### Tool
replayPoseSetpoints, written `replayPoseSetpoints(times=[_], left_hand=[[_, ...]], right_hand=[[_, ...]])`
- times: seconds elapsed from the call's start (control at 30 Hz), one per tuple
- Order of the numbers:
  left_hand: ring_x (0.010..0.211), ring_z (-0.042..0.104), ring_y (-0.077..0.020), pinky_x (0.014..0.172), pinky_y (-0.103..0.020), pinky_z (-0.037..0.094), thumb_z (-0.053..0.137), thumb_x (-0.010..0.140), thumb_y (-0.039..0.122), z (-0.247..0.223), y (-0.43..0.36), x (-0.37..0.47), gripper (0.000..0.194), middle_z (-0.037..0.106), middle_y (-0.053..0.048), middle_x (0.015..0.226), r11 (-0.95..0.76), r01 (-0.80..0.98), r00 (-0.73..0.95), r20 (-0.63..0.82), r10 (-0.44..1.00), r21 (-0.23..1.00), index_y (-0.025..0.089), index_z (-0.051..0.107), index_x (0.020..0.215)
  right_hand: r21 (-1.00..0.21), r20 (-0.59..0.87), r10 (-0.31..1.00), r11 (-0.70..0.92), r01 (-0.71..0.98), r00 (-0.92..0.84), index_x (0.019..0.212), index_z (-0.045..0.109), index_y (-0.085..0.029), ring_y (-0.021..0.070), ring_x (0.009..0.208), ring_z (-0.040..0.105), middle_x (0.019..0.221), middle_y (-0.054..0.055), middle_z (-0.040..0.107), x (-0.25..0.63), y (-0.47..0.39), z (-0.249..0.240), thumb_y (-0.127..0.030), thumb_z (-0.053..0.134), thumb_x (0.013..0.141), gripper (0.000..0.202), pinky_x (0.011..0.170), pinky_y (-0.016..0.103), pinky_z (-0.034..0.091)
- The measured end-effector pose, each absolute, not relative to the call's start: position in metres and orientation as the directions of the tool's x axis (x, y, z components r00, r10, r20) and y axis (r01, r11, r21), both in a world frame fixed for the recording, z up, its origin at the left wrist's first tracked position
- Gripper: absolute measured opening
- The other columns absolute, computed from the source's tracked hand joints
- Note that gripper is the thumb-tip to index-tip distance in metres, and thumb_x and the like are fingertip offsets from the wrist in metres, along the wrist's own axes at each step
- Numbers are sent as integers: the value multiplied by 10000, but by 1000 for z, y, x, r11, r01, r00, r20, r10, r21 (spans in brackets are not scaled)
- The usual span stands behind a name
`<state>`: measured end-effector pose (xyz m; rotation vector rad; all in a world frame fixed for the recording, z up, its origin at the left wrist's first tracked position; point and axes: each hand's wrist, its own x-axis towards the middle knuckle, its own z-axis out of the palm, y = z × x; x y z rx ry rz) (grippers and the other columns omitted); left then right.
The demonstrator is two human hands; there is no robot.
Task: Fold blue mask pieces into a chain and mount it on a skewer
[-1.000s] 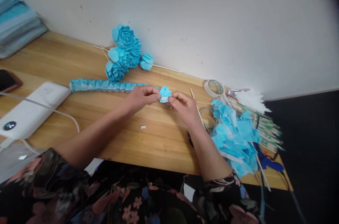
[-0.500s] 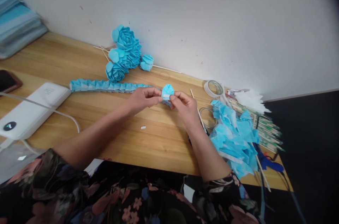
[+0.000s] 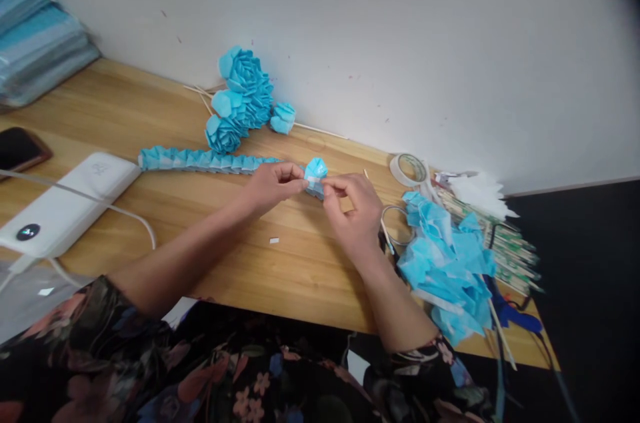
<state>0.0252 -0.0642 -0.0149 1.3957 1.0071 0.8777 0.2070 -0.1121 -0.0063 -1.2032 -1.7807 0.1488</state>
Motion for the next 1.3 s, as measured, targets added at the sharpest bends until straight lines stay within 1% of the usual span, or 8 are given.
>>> replayPoseSetpoints(times=[0.03, 0.1, 0.2, 0.37, 0.57, 0.77, 1.03, 1.3], left_hand=[[552, 378, -76, 552, -241, 280, 668, 691, 395, -15, -65, 26, 246, 472, 54, 577, 0, 83, 360, -30, 933, 997, 160, 598, 693], [565, 374, -75, 555, -238, 279, 673, 696, 382, -15, -65, 26, 238, 473, 51, 589, -23, 80, 371, -8, 929, 997, 156, 600, 680], [573, 374, -75, 557, -237, 277, 676, 706, 367, -18, -64, 27, 228, 474, 49, 589, -54, 72, 391, 21, 920, 996, 154, 606, 663], [575, 384, -82, 564, -240, 291, 658, 740, 359, -18, -65, 26, 205, 498, 43, 598, -93, 88, 394, 51, 918, 992, 164, 635, 683], [577, 403, -93, 562, -241, 313, 635, 741, 352, -15, -67, 27, 203, 503, 36, 590, -166, 150, 387, 96, 917, 975, 172, 627, 647], [587, 441, -96, 573, -234, 350, 614, 751, 301, -18, -69, 28, 165, 547, 25, 603, -245, 176, 381, 164, 910, 953, 170, 632, 652], [584, 429, -93, 573, -233, 350, 618, 756, 325, -15, -68, 27, 191, 533, 28, 599, -238, 180, 389, 154, 909, 954, 165, 623, 650], [577, 418, -93, 573, -236, 348, 622, 761, 322, -14, -69, 27, 190, 531, 29, 598, -231, 183, 386, 146, 911, 956, 171, 608, 645]], right_hand=[[-478, 658, 741, 545, 688, -130, 927, 714, -232, 188, 821, 656, 882, 40, 749, 206, -113, -7, -191, 589, 936, 132, 785, 359, 518], [-387, 679, 708, 573, 722, -198, 965, 720, -221, 195, 841, 659, 902, 53, 755, 205, -112, -9, -178, 590, 951, 137, 791, 360, 515], [-348, 682, 698, 573, 742, -219, 974, 729, -212, 196, 825, 658, 890, 58, 753, 205, -110, -13, -188, 596, 962, 135, 762, 347, 512], [-382, 649, 729, 560, 735, -217, 955, 734, -225, 201, 816, 654, 895, 57, 758, 206, -110, -13, -217, 583, 968, 152, 765, 359, 506], [-424, 580, 790, 501, 755, -198, 917, 730, -257, 213, 813, 642, 878, 49, 754, 206, -111, -11, -266, 582, 964, 156, 769, 382, 488], [-439, 579, 795, 492, 752, -181, 870, 721, -261, 204, 788, 643, 840, 37, 751, 205, -111, -11, -260, 601, 947, 143, 756, 368, 481], [-571, 526, 836, 482, 665, -154, 847, 721, -243, 188, 781, 663, 837, 29, 760, 206, -110, -7, -203, 600, 921, 147, 751, 347, 492], [-613, 498, 857, 454, 647, -129, 832, 724, -241, 193, 765, 648, 819, 36, 753, 205, -110, -8, -198, 582, 911, 168, 752, 357, 491]])
